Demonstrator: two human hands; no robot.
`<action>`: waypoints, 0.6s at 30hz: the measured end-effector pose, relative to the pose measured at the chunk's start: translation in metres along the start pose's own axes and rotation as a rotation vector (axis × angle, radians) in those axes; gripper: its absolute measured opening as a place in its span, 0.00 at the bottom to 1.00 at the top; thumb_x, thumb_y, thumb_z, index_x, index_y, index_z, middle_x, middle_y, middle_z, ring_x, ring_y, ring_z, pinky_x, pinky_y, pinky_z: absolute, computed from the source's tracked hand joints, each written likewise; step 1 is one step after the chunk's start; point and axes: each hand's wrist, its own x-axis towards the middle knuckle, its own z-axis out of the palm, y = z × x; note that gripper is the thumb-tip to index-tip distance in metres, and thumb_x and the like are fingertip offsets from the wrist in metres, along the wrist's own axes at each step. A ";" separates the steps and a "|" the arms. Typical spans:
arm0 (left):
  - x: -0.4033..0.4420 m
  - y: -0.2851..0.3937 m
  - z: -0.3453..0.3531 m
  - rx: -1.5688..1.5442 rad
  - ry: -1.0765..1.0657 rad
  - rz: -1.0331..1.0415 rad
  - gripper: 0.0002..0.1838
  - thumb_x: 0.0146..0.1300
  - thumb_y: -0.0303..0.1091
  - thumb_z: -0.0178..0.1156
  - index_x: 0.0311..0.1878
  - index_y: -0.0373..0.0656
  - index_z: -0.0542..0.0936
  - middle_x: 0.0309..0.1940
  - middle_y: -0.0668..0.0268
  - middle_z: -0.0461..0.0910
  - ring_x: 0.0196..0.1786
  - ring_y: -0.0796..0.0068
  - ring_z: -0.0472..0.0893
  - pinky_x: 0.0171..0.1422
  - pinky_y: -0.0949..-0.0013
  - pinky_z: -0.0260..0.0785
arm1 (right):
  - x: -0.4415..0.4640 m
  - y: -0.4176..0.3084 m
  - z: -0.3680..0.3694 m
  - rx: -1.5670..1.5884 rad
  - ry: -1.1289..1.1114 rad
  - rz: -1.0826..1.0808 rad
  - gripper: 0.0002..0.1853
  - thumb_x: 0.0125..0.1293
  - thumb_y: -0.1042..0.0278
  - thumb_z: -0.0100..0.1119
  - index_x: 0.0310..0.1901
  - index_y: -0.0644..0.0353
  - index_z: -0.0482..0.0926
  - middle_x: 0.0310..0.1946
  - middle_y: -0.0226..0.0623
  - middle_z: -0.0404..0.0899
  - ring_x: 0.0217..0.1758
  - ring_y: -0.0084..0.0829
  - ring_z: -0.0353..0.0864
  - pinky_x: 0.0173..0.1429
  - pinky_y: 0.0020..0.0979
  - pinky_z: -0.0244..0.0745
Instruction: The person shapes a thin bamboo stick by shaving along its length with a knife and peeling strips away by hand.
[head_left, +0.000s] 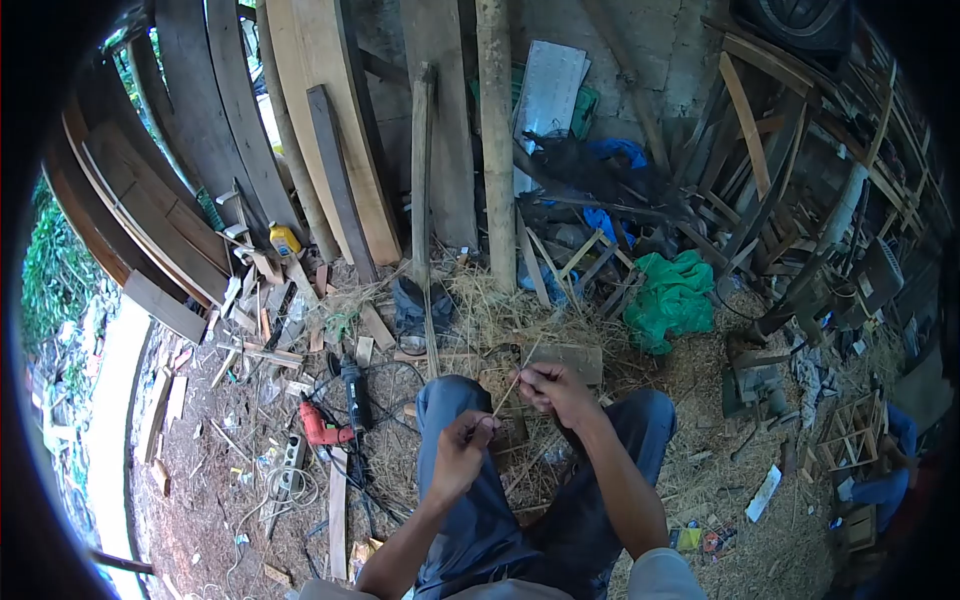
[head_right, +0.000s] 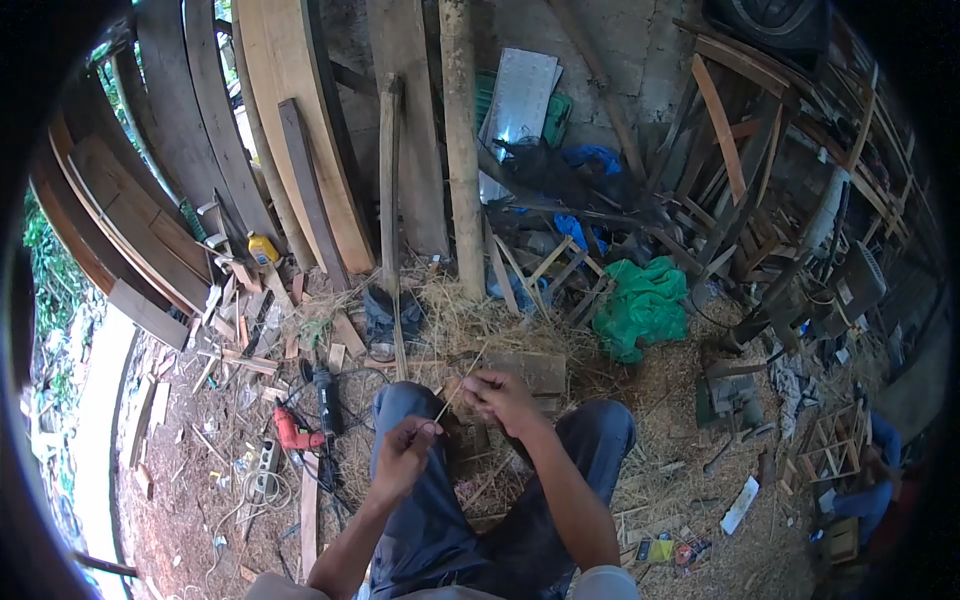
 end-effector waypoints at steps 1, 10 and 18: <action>0.000 0.000 -0.001 -0.005 -0.011 0.014 0.09 0.69 0.34 0.52 0.38 0.39 0.77 0.20 0.75 0.67 0.17 0.90 0.60 0.19 0.80 0.48 | 0.001 -0.001 0.000 0.004 0.001 -0.001 0.09 0.68 0.68 0.54 0.39 0.65 0.79 0.21 0.23 0.70 0.16 0.12 0.57 0.20 0.17 0.51; -0.010 -0.004 -0.012 -0.095 -0.093 -0.123 0.10 0.69 0.36 0.52 0.40 0.40 0.76 0.21 0.75 0.64 0.17 0.89 0.59 0.19 0.80 0.49 | 0.011 -0.018 -0.053 0.035 0.275 -0.146 0.12 0.67 0.67 0.57 0.45 0.67 0.79 0.22 0.25 0.71 0.17 0.12 0.59 0.20 0.18 0.53; -0.002 -0.004 -0.007 -0.138 -0.101 -0.147 0.10 0.70 0.36 0.52 0.40 0.40 0.76 0.21 0.76 0.63 0.17 0.89 0.58 0.19 0.80 0.49 | -0.006 -0.006 -0.004 -0.045 0.028 -0.026 0.14 0.69 0.67 0.53 0.50 0.67 0.76 0.24 0.26 0.70 0.17 0.11 0.56 0.21 0.16 0.51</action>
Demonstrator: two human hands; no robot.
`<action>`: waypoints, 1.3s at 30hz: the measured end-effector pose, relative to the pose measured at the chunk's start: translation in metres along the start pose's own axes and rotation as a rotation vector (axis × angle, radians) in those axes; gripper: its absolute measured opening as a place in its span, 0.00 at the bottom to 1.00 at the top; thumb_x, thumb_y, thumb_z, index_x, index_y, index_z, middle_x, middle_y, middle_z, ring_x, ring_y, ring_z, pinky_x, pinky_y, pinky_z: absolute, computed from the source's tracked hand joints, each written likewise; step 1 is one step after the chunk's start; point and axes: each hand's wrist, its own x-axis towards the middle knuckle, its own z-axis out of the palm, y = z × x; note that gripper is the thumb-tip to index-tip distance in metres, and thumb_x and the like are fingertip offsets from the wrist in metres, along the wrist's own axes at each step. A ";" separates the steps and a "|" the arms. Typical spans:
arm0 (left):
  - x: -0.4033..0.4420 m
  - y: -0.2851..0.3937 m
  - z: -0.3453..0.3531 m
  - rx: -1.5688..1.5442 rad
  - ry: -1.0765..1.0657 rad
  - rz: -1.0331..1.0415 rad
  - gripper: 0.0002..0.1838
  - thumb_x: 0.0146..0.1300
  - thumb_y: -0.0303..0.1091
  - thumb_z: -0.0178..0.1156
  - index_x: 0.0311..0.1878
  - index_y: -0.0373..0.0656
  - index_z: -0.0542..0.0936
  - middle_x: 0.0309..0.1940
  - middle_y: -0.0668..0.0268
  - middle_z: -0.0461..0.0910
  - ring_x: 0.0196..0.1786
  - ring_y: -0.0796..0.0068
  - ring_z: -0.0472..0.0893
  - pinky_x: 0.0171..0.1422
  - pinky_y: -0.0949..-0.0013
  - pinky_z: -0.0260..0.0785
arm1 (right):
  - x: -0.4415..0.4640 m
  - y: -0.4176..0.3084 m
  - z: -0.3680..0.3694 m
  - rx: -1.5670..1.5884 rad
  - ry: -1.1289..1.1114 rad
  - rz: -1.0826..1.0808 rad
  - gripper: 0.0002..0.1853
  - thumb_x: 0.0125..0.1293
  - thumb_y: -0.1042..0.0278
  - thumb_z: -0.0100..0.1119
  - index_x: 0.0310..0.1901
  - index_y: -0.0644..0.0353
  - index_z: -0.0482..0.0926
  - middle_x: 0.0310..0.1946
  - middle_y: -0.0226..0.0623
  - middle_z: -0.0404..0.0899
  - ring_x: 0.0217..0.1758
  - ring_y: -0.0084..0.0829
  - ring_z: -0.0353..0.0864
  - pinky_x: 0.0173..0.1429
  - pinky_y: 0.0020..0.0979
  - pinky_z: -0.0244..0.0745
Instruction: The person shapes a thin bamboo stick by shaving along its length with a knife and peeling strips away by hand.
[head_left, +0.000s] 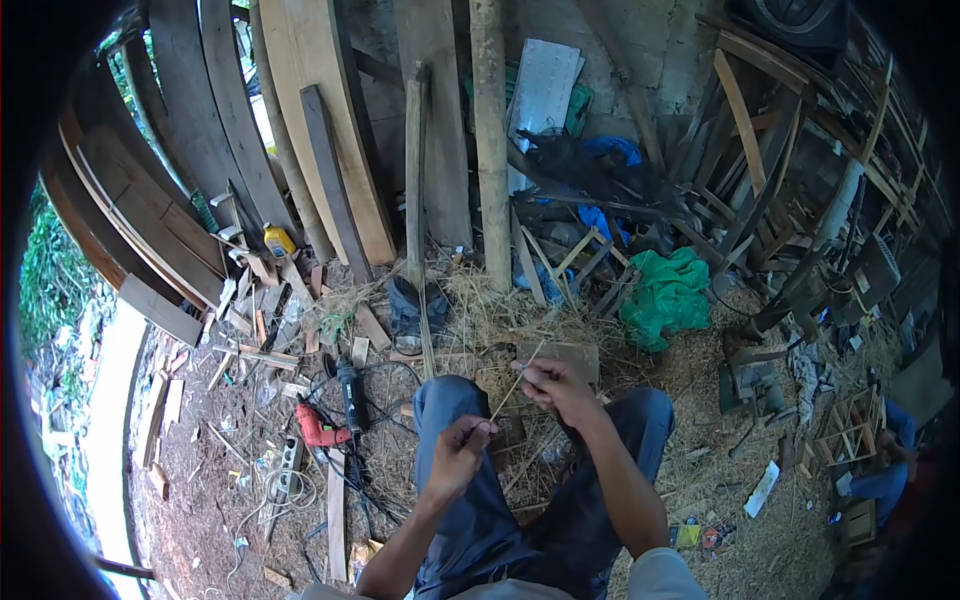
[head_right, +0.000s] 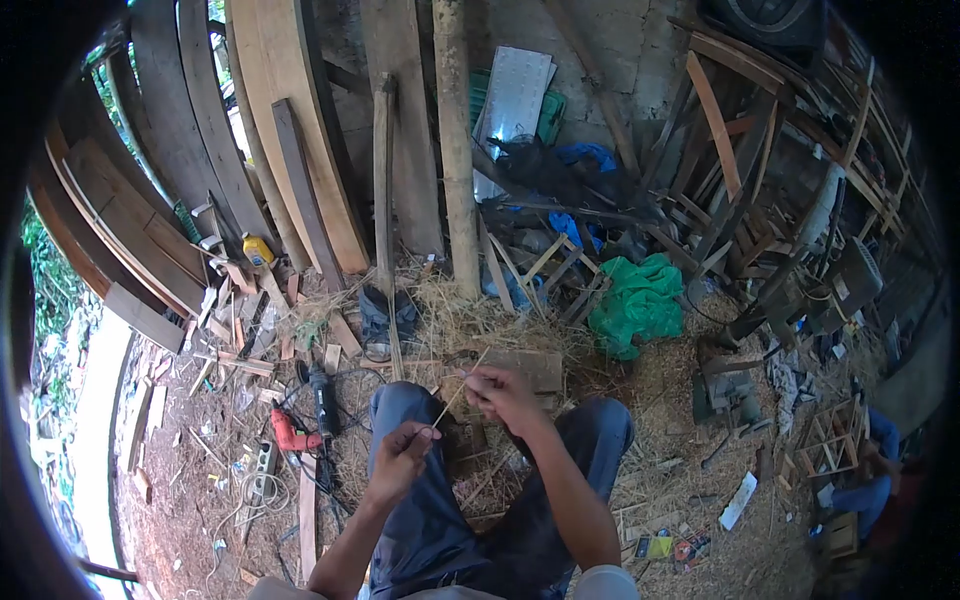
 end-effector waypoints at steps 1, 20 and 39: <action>0.000 0.000 0.001 0.007 -0.003 0.008 0.10 0.70 0.36 0.52 0.40 0.40 0.77 0.21 0.76 0.63 0.17 0.89 0.58 0.19 0.80 0.49 | 0.001 0.000 0.002 0.005 0.005 0.013 0.13 0.69 0.66 0.54 0.48 0.67 0.77 0.22 0.25 0.70 0.17 0.11 0.56 0.22 0.16 0.51; 0.001 0.007 -0.004 -0.351 -0.134 -0.227 0.09 0.69 0.35 0.53 0.39 0.39 0.76 0.20 0.76 0.62 0.20 0.89 0.56 0.22 0.81 0.46 | -0.002 -0.016 -0.015 -0.062 0.018 0.016 0.11 0.67 0.67 0.56 0.42 0.67 0.78 0.22 0.25 0.71 0.18 0.12 0.57 0.22 0.17 0.53; -0.012 0.006 -0.025 -0.283 -0.060 -0.217 0.10 0.70 0.36 0.50 0.38 0.40 0.75 0.20 0.77 0.62 0.20 0.89 0.55 0.21 0.81 0.47 | 0.010 -0.021 -0.063 -0.024 0.338 -0.229 0.13 0.67 0.60 0.56 0.34 0.62 0.79 0.19 0.22 0.69 0.15 0.11 0.58 0.18 0.18 0.51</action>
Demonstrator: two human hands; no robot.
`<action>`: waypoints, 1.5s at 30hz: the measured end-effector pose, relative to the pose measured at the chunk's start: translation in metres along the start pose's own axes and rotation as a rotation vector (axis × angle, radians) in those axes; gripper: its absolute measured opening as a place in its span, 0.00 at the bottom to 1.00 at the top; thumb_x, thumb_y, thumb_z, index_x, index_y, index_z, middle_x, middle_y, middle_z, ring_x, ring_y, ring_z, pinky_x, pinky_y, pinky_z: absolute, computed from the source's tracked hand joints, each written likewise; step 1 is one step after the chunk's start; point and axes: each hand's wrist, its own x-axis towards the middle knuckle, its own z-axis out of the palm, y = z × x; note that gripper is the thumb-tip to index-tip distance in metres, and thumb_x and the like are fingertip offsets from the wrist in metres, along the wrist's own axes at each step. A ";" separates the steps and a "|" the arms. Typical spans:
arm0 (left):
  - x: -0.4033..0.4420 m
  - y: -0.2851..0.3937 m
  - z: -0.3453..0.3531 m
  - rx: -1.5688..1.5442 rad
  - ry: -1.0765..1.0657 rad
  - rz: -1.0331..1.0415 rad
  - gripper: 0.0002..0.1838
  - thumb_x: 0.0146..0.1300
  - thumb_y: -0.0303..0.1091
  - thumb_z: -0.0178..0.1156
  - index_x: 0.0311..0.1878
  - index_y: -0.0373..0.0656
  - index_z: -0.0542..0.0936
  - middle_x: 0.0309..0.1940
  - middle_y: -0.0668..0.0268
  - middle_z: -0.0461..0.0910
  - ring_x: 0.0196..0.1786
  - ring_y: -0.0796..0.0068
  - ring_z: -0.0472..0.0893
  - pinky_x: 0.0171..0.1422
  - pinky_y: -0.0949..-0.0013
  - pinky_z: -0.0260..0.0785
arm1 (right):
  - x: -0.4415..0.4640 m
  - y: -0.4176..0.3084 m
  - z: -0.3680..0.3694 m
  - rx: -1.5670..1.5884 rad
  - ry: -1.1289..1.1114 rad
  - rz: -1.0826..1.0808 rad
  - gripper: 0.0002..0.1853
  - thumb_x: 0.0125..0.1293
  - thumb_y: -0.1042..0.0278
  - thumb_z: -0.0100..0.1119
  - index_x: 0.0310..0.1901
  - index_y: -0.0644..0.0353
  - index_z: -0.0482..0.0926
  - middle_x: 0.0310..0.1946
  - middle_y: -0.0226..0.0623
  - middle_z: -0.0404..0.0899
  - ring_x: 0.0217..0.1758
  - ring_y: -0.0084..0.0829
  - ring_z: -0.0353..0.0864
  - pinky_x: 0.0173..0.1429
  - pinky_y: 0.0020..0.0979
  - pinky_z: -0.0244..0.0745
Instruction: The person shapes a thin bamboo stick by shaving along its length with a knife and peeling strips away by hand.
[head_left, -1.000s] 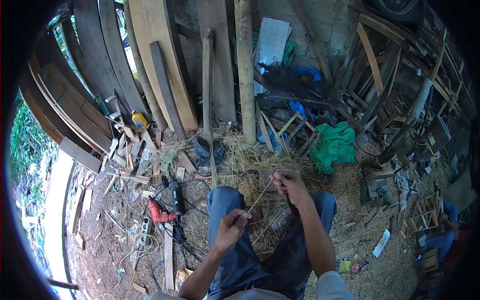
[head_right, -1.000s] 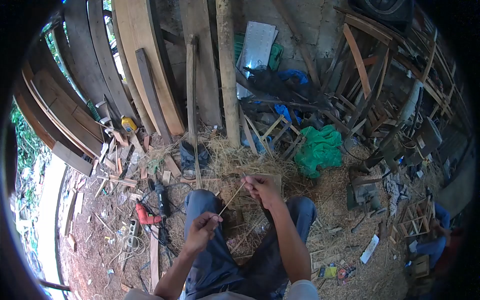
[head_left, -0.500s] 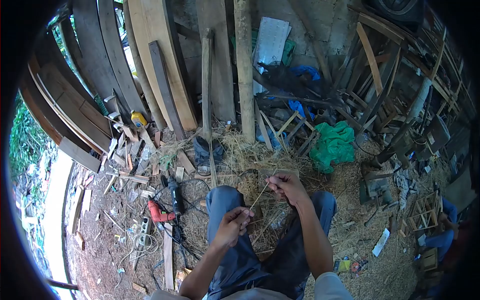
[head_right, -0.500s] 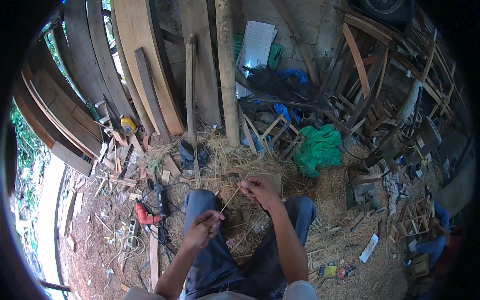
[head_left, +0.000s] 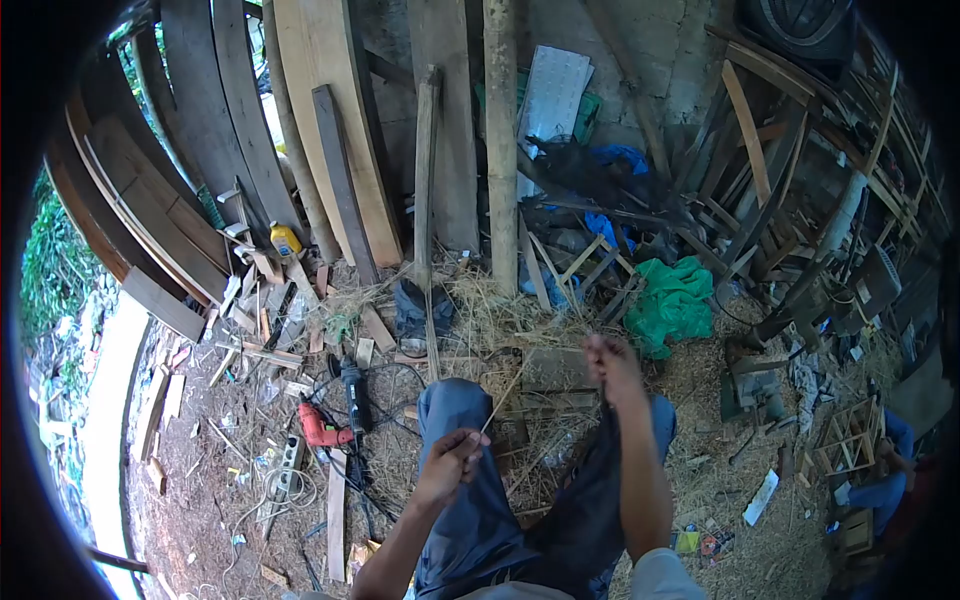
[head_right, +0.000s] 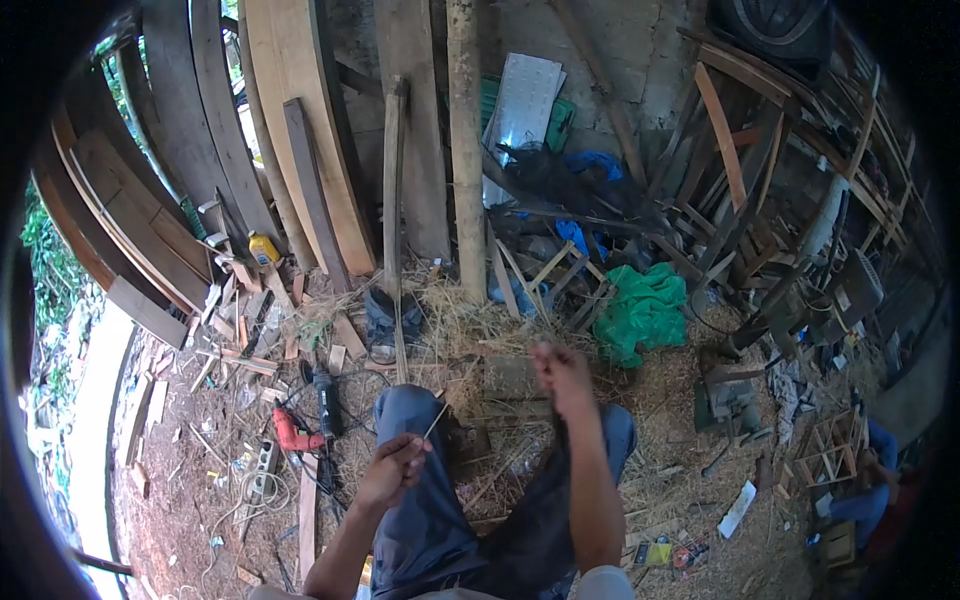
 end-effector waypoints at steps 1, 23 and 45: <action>0.005 0.000 0.001 -0.046 -0.001 -0.015 0.10 0.70 0.36 0.50 0.38 0.40 0.76 0.20 0.76 0.62 0.20 0.88 0.56 0.22 0.80 0.47 | -0.008 0.009 0.010 0.015 -0.032 0.037 0.13 0.68 0.60 0.56 0.34 0.62 0.79 0.19 0.22 0.69 0.15 0.11 0.58 0.18 0.18 0.52; 0.014 -0.004 0.041 0.729 0.246 0.530 0.09 0.69 0.32 0.52 0.37 0.36 0.77 0.22 0.70 0.71 0.28 0.83 0.68 0.33 0.76 0.61 | -0.034 0.016 0.066 -0.201 -0.352 0.136 0.12 0.68 0.64 0.55 0.39 0.64 0.81 0.18 0.21 0.69 0.16 0.10 0.58 0.20 0.17 0.52; 0.011 -0.005 0.018 0.727 0.243 0.554 0.07 0.65 0.27 0.52 0.36 0.35 0.78 0.22 0.69 0.74 0.27 0.83 0.70 0.32 0.76 0.62 | -0.005 0.020 0.018 -0.006 0.019 0.001 0.15 0.69 0.58 0.53 0.37 0.63 0.79 0.18 0.21 0.67 0.16 0.12 0.59 0.19 0.19 0.52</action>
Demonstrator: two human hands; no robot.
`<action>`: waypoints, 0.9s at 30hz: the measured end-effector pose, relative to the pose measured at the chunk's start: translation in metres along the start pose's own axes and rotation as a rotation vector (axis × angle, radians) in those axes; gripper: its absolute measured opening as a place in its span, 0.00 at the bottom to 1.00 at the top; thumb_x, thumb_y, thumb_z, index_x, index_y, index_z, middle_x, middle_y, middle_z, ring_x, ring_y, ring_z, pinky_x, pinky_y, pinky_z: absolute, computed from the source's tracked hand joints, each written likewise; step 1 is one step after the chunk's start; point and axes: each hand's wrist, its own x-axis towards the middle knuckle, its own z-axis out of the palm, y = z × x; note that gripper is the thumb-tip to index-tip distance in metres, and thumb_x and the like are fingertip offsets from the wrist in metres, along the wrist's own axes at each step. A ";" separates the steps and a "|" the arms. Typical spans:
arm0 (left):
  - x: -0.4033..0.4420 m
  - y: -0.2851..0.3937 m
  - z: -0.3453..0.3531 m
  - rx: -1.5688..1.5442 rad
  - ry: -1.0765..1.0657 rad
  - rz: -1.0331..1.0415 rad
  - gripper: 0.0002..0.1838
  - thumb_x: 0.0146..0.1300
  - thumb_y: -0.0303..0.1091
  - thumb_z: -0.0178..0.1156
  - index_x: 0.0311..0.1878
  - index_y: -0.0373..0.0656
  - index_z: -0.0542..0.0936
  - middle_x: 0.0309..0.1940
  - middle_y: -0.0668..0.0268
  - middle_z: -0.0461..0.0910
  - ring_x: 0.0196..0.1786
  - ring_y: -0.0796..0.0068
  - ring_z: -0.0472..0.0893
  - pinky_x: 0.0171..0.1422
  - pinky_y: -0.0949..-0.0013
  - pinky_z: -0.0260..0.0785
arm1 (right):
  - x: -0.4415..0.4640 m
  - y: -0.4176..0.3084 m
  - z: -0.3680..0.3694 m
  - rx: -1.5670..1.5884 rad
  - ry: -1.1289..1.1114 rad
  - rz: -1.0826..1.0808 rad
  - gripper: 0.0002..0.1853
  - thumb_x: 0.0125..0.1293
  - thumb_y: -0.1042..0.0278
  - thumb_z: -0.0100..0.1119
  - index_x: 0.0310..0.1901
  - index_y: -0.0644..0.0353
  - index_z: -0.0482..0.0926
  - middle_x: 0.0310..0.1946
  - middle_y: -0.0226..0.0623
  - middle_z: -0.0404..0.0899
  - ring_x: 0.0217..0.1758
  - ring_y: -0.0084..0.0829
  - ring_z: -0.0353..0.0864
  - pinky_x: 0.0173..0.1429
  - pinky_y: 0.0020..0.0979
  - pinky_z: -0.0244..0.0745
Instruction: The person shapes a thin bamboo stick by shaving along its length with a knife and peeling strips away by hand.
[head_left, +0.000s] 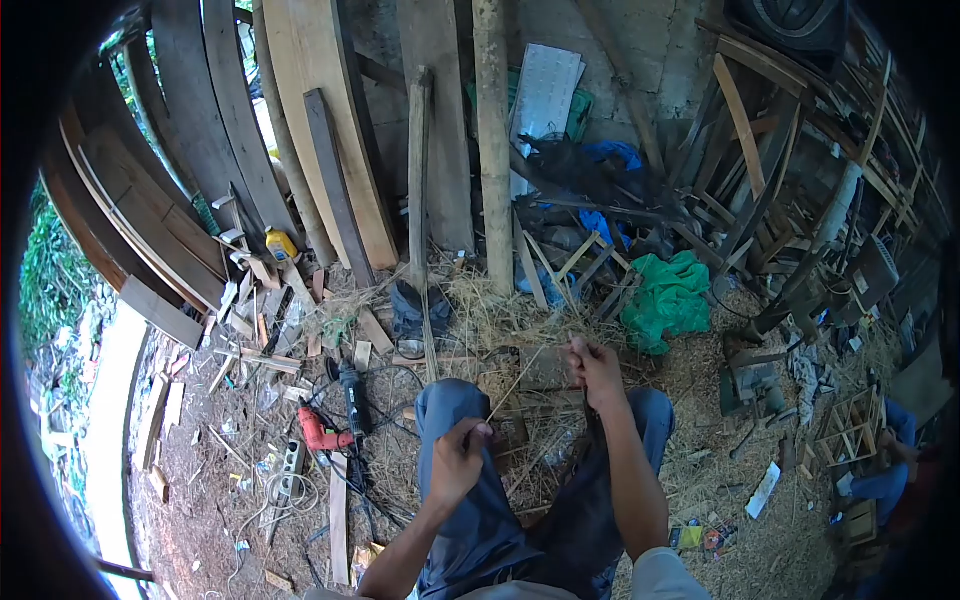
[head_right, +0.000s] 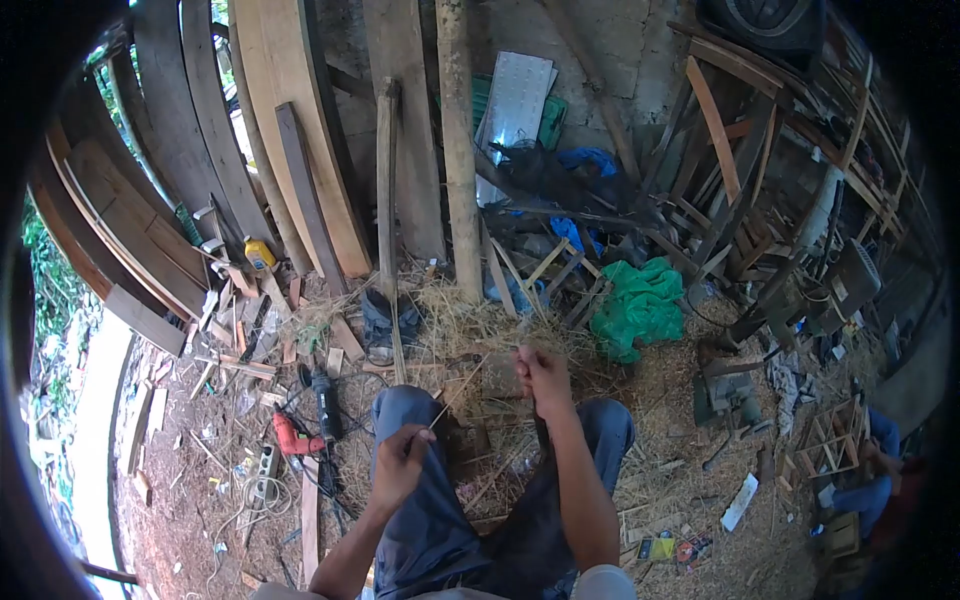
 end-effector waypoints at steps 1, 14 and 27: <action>-0.001 -0.003 -0.001 0.019 -0.007 -0.019 0.07 0.65 0.27 0.52 0.36 0.35 0.78 0.23 0.69 0.74 0.27 0.83 0.70 0.32 0.76 0.62 | 0.000 0.001 0.000 0.001 -0.001 0.002 0.15 0.69 0.58 0.53 0.37 0.63 0.79 0.18 0.21 0.67 0.16 0.12 0.59 0.19 0.19 0.52; 0.006 -0.001 -0.011 -0.554 -0.230 -0.389 0.12 0.72 0.38 0.48 0.42 0.40 0.77 0.20 0.76 0.63 0.20 0.89 0.57 0.22 0.80 0.49 | -0.004 0.015 0.015 -0.544 0.060 -0.329 0.18 0.74 0.55 0.43 0.38 0.65 0.73 0.23 0.32 0.75 0.22 0.18 0.74 0.25 0.24 0.64; 0.007 -0.005 -0.010 -0.652 -0.240 -0.409 0.10 0.71 0.38 0.49 0.42 0.43 0.75 0.20 0.78 0.59 0.20 0.89 0.54 0.22 0.82 0.47 | -0.004 0.019 0.008 -0.670 -0.055 -0.332 0.12 0.72 0.67 0.47 0.51 0.64 0.68 0.24 0.34 0.79 0.26 0.24 0.76 0.32 0.29 0.69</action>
